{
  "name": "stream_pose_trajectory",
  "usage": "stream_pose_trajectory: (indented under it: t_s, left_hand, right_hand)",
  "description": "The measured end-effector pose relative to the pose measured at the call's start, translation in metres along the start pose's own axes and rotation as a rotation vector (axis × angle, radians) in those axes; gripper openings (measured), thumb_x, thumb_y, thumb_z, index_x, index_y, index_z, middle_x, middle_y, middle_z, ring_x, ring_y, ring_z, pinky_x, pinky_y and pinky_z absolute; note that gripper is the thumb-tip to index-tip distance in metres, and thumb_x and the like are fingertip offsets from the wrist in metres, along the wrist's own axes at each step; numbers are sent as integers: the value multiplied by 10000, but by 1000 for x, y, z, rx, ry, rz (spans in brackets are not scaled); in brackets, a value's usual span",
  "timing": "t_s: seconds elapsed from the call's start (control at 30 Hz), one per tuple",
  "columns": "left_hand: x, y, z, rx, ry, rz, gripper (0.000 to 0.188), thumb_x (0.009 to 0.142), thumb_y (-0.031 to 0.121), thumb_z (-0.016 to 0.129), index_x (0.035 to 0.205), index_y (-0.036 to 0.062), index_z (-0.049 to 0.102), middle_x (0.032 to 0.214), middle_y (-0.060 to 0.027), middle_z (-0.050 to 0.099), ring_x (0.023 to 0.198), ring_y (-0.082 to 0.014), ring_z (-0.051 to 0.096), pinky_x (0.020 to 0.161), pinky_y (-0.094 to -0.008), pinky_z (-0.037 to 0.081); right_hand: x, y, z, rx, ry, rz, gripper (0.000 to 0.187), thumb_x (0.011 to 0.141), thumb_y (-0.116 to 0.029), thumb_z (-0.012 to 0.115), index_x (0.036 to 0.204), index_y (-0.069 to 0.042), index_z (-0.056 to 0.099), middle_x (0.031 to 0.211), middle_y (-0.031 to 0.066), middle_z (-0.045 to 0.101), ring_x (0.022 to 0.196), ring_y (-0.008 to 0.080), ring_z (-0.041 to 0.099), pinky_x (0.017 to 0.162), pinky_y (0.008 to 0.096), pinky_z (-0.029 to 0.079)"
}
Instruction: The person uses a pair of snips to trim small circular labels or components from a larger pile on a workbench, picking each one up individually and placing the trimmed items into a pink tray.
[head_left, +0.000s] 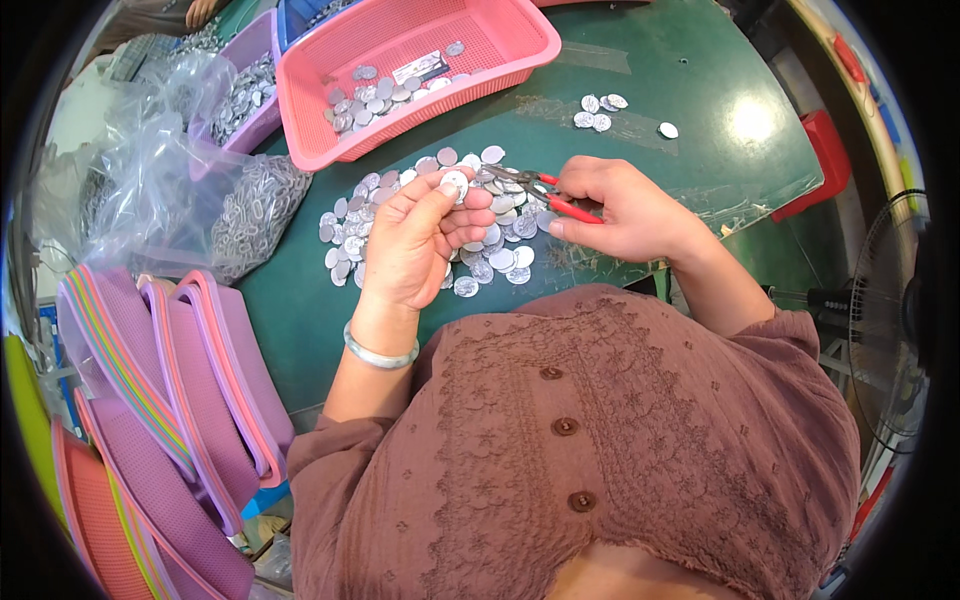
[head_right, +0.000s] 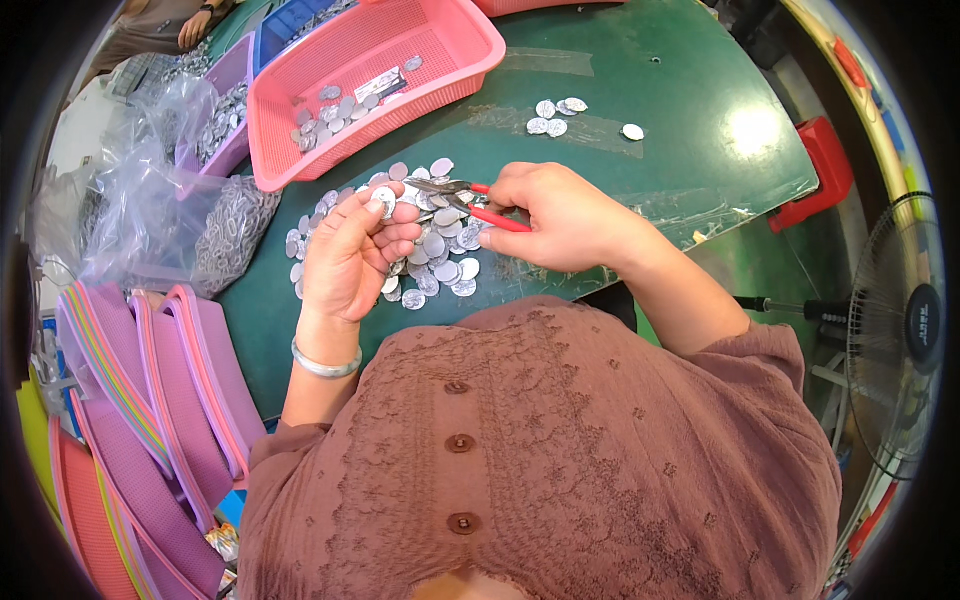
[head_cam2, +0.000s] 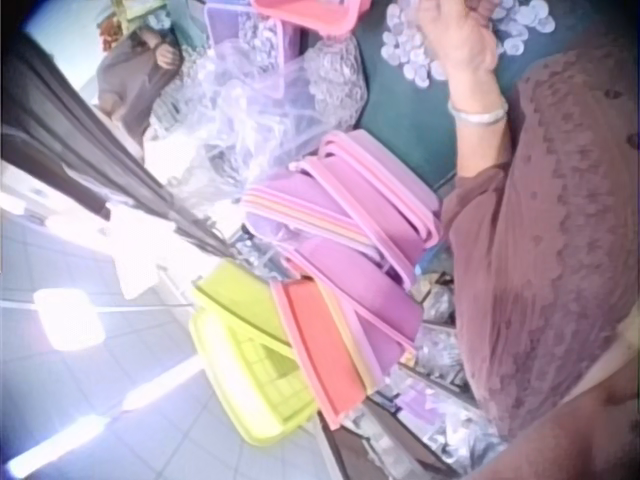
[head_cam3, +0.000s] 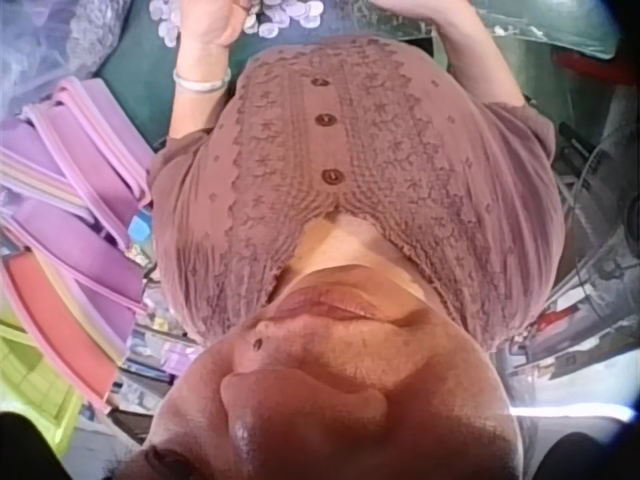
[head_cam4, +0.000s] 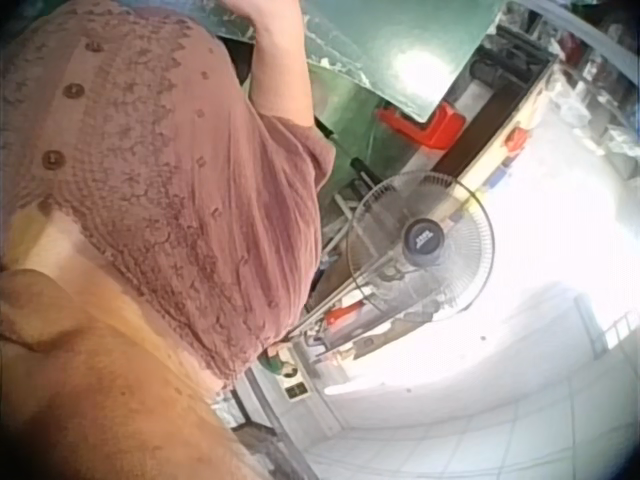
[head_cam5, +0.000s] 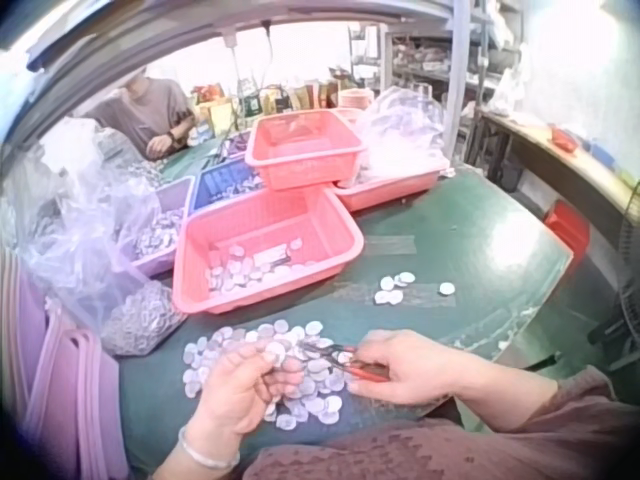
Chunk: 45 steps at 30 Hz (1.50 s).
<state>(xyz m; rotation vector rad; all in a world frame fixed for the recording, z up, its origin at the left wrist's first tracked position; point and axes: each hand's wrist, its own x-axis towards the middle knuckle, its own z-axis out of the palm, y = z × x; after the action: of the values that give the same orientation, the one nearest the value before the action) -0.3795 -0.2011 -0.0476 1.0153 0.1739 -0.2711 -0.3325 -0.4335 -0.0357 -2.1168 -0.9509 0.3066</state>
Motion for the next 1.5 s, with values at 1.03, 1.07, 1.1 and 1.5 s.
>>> stream_pose_trajectory:
  t_s: [1.03, 1.07, 1.1, 1.5]
  left_hand:
    - [-9, -4, 11, 115, 104, 96, 164, 877, 127, 554, 969, 0, 604, 776, -74, 646, 622, -129, 608, 562, -222, 484]
    - [-9, -4, 12, 115, 109, 95, 163, 876, 126, 556, 969, 2, 605, 772, -73, 647, 615, -128, 608, 558, -221, 482]
    - [-10, -4, 12, 109, 111, 91, 161, 874, 125, 557, 968, 5, 607, 768, -72, 647, 612, -126, 608, 557, -220, 481]
    - [-10, -8, 13, 164, 118, 120, 140, 873, 113, 559, 941, 3, 612, 750, -73, 647, 602, -112, 599, 539, -204, 456]
  right_hand:
    - [5, -16, 6, -305, 86, -85, 213, 736, -231, 641, 690, -35, 570, 702, 110, 527, 649, 309, 553, 569, 382, 444]
    - [5, -17, 6, -304, 87, -84, 214, 737, -232, 641, 689, -35, 571, 702, 111, 527, 649, 309, 554, 569, 382, 444]
    - [5, -17, 6, -302, 88, -84, 215, 738, -232, 640, 689, -35, 571, 702, 111, 528, 649, 309, 554, 569, 383, 445]
    - [3, -12, 9, -233, 39, -63, 210, 763, -202, 610, 659, -29, 552, 673, 129, 531, 627, 332, 540, 550, 404, 423]
